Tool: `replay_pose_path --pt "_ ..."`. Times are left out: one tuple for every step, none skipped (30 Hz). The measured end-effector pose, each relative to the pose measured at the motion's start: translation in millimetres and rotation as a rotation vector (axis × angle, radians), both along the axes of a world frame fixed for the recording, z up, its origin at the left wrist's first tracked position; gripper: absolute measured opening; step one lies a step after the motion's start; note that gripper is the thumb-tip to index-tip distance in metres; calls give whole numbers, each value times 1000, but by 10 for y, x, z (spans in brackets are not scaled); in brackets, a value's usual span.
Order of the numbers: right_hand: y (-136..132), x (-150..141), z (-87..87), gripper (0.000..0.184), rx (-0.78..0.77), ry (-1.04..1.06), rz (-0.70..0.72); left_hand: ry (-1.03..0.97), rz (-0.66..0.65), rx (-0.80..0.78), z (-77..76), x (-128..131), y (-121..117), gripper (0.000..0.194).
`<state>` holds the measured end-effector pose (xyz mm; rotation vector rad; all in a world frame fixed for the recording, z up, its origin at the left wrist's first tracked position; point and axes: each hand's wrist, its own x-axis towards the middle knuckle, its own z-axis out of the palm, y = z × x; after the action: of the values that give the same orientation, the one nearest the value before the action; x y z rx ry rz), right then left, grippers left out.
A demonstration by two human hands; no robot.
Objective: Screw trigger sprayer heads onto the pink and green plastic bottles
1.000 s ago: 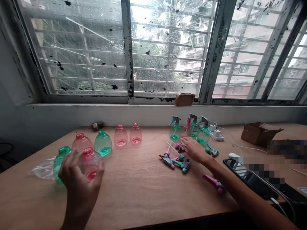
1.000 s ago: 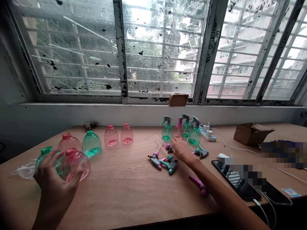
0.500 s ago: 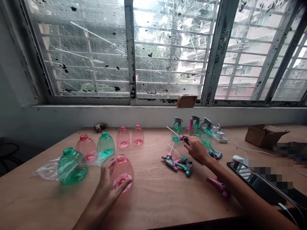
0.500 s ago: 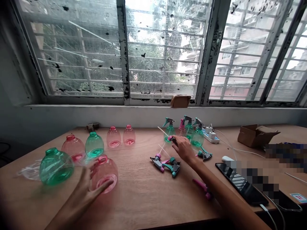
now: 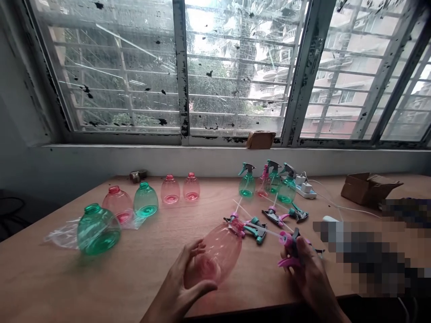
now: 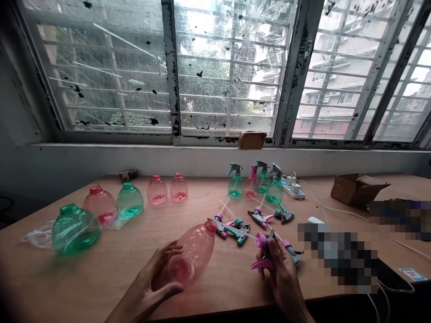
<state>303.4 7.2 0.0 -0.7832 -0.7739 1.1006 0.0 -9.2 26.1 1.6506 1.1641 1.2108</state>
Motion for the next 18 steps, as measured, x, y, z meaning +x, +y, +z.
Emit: replay_pose_path --pt "8 19 -15 36 1 13 -13 -53 -10 -34 36 -2 -11 65" --pt "16 37 -23 37 -6 22 -20 -120 -13 -71 58 -10 -13 63" --pt "24 52 -27 37 -19 28 -18 -196 -6 -103 68 -22 -6 62" --pt "31 64 -29 36 -30 27 -7 -261 11 -122 66 -37 8 62" --pt "37 73 -32 35 -38 18 6 -298 30 -129 56 -54 26 62" --pt "42 80 -37 34 -45 5 19 -312 54 -123 42 -69 46 62" --pt "47 84 -43 35 -52 -10 26 -313 74 -114 27 -83 64 62" --pt "51 88 -49 36 -60 -25 28 -310 87 -109 14 -94 81 63" --pt "55 90 -56 38 -68 -43 31 -308 91 -109 3 -103 94 64" --pt "58 92 -61 39 -75 -66 37 -305 90 -110 -5 -110 104 66" --pt "61 93 -65 41 -80 -96 45 -300 89 -110 -11 -116 111 67" --pt "64 93 -67 41 -83 -128 56 -292 90 -109 -17 -123 116 69" --pt "66 91 -67 41 -89 -154 70 -281 92 -107 -23 -130 119 70" --pt "67 88 -65 42 -96 -177 89 -269 96 -107 -29 -139 122 72" --pt "68 82 -61 44 -106 -198 112 -258 100 -109 -36 -146 122 74" --pt "68 74 -55 46 -114 -224 139 -249 102 -113 -43 -149 121 74" --pt "67 63 -47 48 -116 -260 167 -242 103 -118 -50 -147 117 72" --pt "65 49 -38 49 -113 -304 196 -238 102 -124 -57 -134 110 70"
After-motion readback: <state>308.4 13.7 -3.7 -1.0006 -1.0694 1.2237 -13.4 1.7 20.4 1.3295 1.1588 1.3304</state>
